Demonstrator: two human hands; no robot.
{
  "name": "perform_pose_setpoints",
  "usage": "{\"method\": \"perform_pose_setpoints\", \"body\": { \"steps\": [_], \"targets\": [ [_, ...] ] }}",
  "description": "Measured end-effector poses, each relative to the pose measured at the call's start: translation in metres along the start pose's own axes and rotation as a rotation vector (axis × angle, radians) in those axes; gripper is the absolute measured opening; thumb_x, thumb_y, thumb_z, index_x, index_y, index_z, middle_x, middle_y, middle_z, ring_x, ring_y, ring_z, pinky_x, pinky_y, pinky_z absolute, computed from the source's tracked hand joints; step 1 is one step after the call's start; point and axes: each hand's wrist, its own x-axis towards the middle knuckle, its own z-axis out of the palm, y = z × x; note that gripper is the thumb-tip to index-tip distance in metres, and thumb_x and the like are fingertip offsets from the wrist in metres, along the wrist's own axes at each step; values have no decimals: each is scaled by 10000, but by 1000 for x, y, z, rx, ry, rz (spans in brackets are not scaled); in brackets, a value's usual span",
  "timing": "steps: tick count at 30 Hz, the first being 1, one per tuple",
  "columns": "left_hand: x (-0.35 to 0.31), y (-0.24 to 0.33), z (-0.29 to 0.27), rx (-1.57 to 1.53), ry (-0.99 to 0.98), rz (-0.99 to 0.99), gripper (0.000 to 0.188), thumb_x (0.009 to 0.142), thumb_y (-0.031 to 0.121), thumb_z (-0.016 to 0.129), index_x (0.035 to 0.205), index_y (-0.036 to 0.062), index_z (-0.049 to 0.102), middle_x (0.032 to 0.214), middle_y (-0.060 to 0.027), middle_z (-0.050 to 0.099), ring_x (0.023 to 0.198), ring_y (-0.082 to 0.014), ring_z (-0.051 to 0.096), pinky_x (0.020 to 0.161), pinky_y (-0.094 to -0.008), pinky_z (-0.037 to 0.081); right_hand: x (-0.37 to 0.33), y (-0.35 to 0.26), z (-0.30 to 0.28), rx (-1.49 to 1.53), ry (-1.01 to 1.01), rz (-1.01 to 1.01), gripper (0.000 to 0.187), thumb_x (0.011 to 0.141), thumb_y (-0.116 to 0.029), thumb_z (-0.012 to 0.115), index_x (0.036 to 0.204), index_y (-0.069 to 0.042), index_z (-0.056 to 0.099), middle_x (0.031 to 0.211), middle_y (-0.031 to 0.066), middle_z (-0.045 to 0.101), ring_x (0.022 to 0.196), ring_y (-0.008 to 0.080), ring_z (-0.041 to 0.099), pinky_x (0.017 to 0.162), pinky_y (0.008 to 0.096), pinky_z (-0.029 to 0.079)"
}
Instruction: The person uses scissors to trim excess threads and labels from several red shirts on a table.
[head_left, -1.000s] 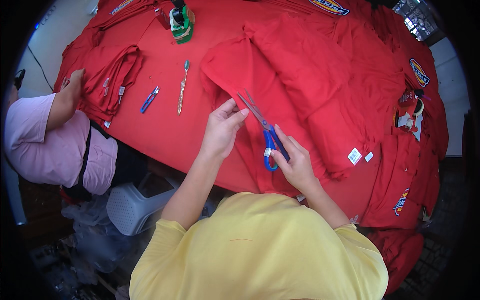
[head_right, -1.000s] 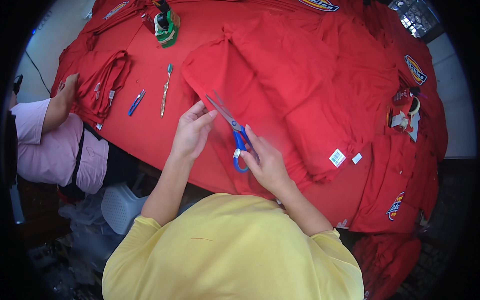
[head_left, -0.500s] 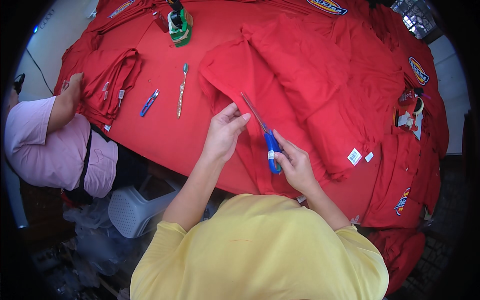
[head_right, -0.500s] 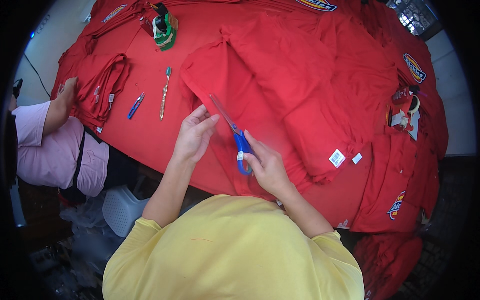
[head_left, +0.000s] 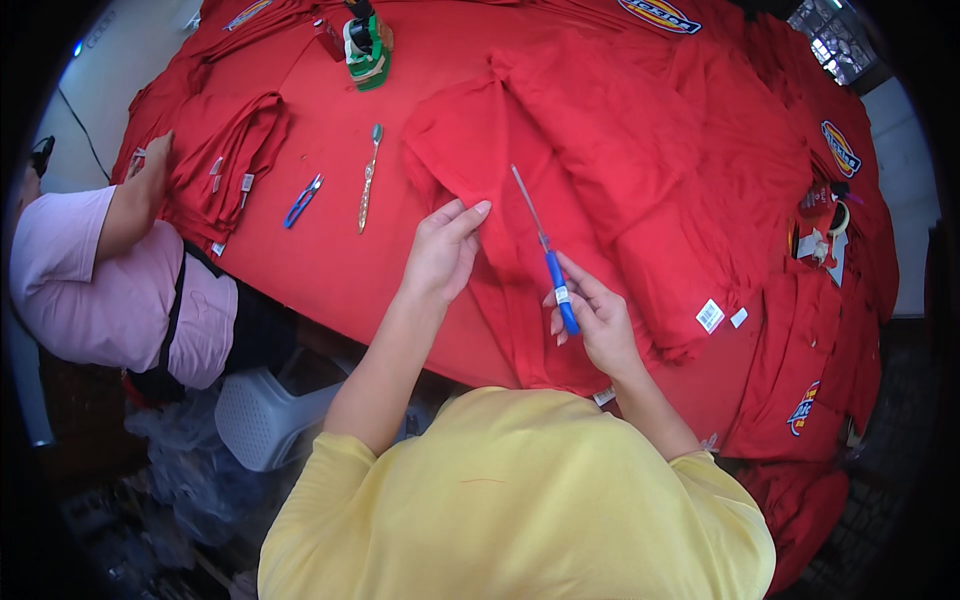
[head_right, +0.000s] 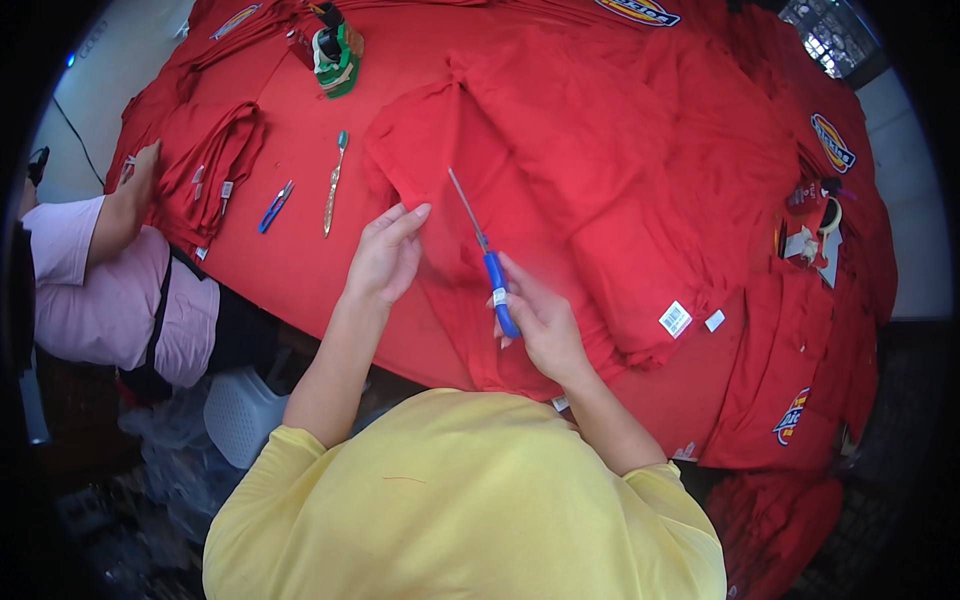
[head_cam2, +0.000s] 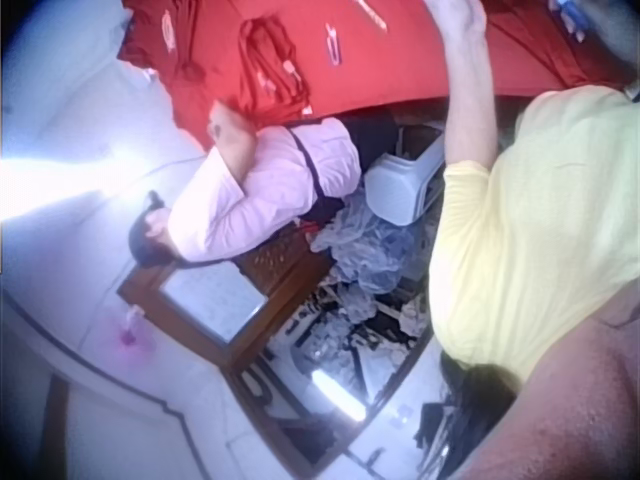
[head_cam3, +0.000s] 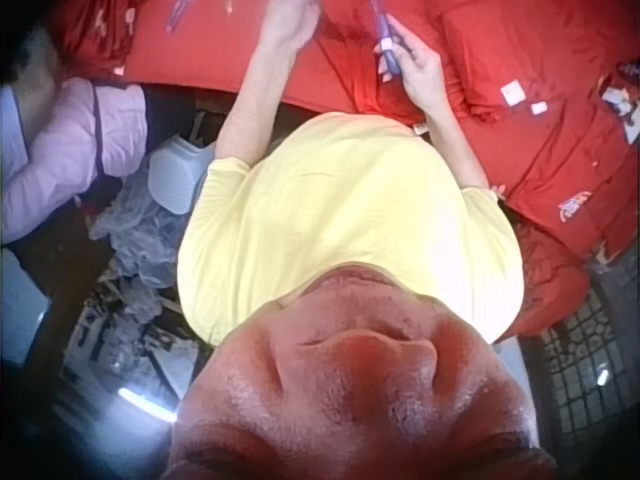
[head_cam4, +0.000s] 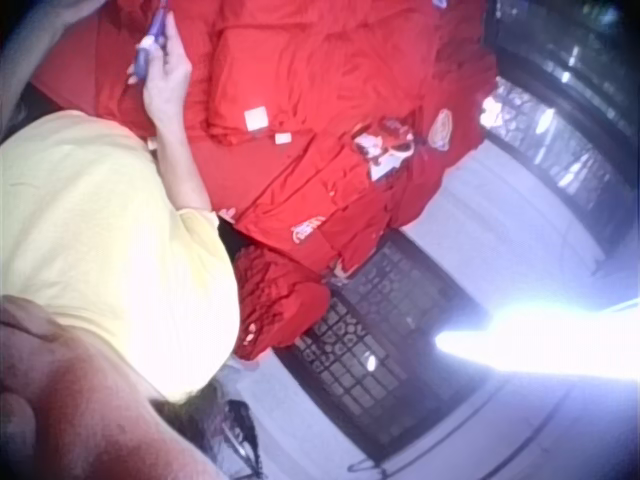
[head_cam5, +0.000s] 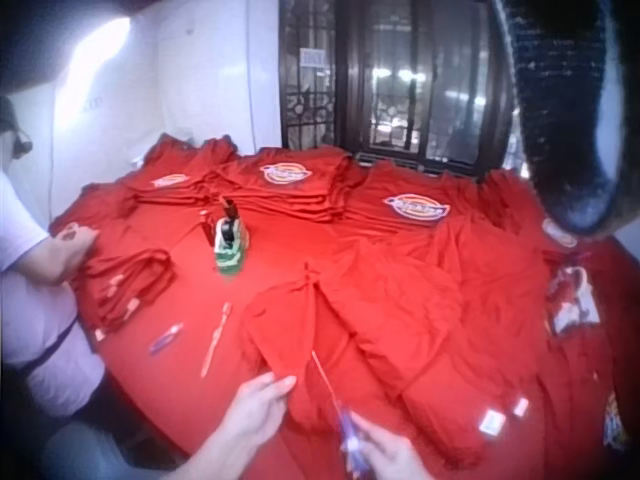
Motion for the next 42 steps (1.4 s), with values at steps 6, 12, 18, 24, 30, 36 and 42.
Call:
{"method": "perform_pose_setpoints", "body": {
  "steps": [6, 12, 18, 24, 30, 36, 42],
  "targets": [
    [10, -6, 0, 46, 59, 7, 164, 906, 93, 586, 1027, -18, 588, 1021, -84, 637, 972, -149, 591, 884, -266, 447, 1, 7, -5, -255, 51, -146, 482, 920, -61, 501, 1382, 2, 380, 903, 45, 578, 730, 92, 553, 673, 235, 467],
    [9, -1, 0, 68, 6, -16, 177, 931, 134, 553, 1028, -5, 603, 1012, -78, 643, 947, -142, 599, 864, -289, 459, 19, -1, -1, -91, 59, -219, 570, 865, 18, 523, 1401, -19, 329, 1011, 62, 537, 835, 110, 559, 772, 260, 485],
    [-1, 10, 19, 292, -81, -19, 209, 924, 116, 552, 1088, -3, 601, 1044, -63, 638, 961, -132, 591, 846, -292, 469, 83, -44, 15, 54, 12, -349, 632, 816, 58, 540, 1394, -30, 300, 987, 52, 479, 921, 115, 560, 849, 273, 490],
    [2, 18, 12, 328, -45, 4, 217, 932, 167, 551, 1028, -16, 616, 942, -75, 644, 847, -131, 603, 782, -291, 491, 107, -52, 21, -45, -79, -346, 590, 808, 61, 559, 1358, -10, 359, 981, 53, 494, 908, 107, 557, 831, 258, 494],
    [-2, 22, 12, 330, -76, 2, 213, 941, 170, 532, 1022, -4, 624, 941, -71, 645, 845, -128, 602, 783, -286, 489, 107, -52, 23, -24, -131, -349, 554, 811, 39, 586, 1327, 33, 386, 981, 75, 564, 915, 123, 582, 835, 252, 499],
    [-3, 23, 16, 401, -40, 28, 227, 943, 172, 523, 1019, -11, 635, 904, -69, 650, 806, -115, 605, 768, -272, 496, 110, -56, 21, -38, -89, -319, 520, 820, 6, 606, 1300, 43, 407, 943, 68, 585, 866, 115, 599, 794, 233, 500],
    [-5, 25, 20, 461, -46, 76, 185, 935, 149, 528, 939, 3, 641, 872, -34, 634, 804, -92, 590, 763, -276, 490, 112, -59, 21, -32, -67, -292, 475, 826, -20, 622, 1258, 51, 437, 896, 56, 594, 810, 99, 606, 726, 205, 487]
  ]
}}
